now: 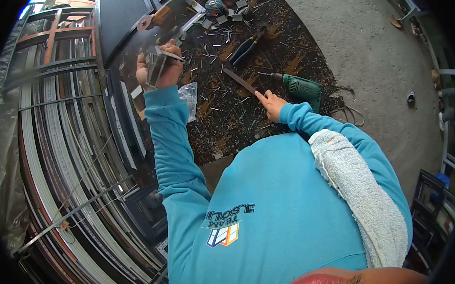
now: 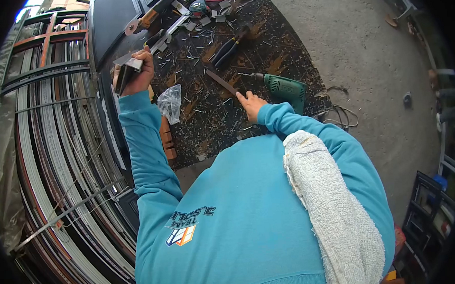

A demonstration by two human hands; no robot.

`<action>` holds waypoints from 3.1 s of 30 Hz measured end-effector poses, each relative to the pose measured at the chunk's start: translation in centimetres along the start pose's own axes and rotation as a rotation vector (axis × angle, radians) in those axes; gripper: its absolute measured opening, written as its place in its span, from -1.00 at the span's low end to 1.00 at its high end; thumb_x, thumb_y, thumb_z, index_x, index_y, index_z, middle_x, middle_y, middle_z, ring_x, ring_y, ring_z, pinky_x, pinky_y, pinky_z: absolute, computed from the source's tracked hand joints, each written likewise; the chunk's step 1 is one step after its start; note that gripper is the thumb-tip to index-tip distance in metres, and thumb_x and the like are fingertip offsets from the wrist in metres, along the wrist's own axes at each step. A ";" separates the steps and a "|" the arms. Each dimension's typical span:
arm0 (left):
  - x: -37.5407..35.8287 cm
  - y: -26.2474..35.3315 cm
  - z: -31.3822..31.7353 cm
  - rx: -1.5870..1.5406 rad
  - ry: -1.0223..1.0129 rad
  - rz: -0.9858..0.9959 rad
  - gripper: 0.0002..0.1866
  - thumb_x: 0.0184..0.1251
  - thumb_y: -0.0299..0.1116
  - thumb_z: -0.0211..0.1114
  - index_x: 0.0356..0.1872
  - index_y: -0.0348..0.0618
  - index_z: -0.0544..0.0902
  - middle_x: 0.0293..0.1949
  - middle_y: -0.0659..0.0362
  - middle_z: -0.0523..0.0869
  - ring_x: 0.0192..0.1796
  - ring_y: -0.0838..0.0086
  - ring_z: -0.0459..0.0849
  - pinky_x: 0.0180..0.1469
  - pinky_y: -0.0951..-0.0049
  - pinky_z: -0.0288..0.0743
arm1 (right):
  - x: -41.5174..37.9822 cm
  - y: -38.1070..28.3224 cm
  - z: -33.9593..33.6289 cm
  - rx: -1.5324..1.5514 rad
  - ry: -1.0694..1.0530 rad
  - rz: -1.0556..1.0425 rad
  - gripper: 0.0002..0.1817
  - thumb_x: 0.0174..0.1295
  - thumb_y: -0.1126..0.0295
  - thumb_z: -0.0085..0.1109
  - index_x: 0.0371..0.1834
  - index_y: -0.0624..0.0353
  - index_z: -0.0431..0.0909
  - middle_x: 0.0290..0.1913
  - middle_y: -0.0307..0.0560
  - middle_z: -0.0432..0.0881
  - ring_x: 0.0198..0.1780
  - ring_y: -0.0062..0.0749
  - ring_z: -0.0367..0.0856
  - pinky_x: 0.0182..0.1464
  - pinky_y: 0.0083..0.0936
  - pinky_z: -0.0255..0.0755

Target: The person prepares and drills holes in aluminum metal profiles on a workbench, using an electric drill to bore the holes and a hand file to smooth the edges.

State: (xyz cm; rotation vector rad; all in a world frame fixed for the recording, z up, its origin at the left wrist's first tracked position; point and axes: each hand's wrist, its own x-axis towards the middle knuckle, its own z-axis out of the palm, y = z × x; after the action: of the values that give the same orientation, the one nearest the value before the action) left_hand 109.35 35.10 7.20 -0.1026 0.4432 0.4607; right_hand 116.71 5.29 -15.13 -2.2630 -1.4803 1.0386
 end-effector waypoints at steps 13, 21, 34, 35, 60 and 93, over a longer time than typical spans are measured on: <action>-1.6 -2.2 -1.5 0.426 -0.068 0.203 -0.18 0.39 0.15 -0.07 0.15 -0.66 0.17 -0.31 -0.01 0.37 -0.30 0.35 0.36 -0.22 0.34 0.34 | -2.5 -10.2 -19.2 1.457 -0.117 -0.430 -0.56 0.37 0.13 -0.01 0.12 0.25 0.46 -0.15 -0.10 0.60 -0.19 -0.47 0.62 -0.09 -0.47 0.55; -2.5 -2.3 -2.9 0.727 -0.242 0.334 -0.12 0.32 0.25 -0.01 0.15 -0.61 0.24 -0.32 0.01 0.43 -0.29 0.29 0.43 -0.19 0.31 0.38 | -0.5 -10.4 -15.9 1.371 -0.142 -0.656 -0.56 0.26 0.36 0.23 0.18 0.31 0.46 -0.17 -0.09 0.67 -0.25 -0.55 0.65 -0.17 -0.60 0.59; -3.4 -3.0 -4.0 0.969 -0.311 0.604 -0.16 0.33 0.33 -0.07 0.13 -0.42 0.44 -0.33 0.05 0.56 -0.29 0.28 0.60 -0.18 0.24 0.51 | -2.0 -10.2 -12.6 0.594 0.775 -0.737 -0.64 0.11 0.50 0.32 0.03 0.20 0.63 -0.09 -0.04 0.61 -0.16 -0.37 0.66 -0.11 -0.49 0.59; -3.4 -3.6 -4.0 0.989 -0.261 0.647 -0.18 0.33 0.32 -0.06 0.12 -0.40 0.45 -0.34 0.06 0.56 -0.31 0.29 0.61 -0.19 0.24 0.52 | -2.3 -10.7 -12.7 0.609 0.761 -0.653 -0.70 0.09 0.48 0.36 -0.08 0.23 0.65 -0.17 -0.04 0.63 -0.20 -0.34 0.68 -0.17 -0.49 0.60; -5.1 -4.0 -7.1 1.031 0.207 0.747 -0.50 0.37 0.12 0.14 -0.08 -0.20 0.52 -0.29 0.13 0.56 -0.29 0.41 0.60 -0.27 0.41 0.51 | 0.9 -2.5 -3.6 0.111 0.425 -0.362 -0.64 0.10 0.47 0.19 0.01 0.11 0.46 -0.12 0.04 0.49 -0.06 -0.06 0.55 -0.03 -0.24 0.49; -8.8 6.6 -14.3 1.030 0.247 0.732 -0.30 0.50 0.23 -0.21 0.36 -0.17 0.25 0.09 0.05 0.49 0.05 0.33 0.53 0.12 0.37 0.47 | -3.7 -12.1 6.0 0.674 0.823 -0.155 -0.36 0.11 0.52 0.21 0.33 0.12 0.29 -0.16 -0.04 0.51 -0.42 -0.43 0.58 -0.37 -0.49 0.56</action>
State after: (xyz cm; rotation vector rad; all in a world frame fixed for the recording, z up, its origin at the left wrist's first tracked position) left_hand 93.74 34.65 -1.81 1.0394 0.9189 0.8846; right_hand 103.35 6.51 -11.14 -1.7040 -0.7737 0.3633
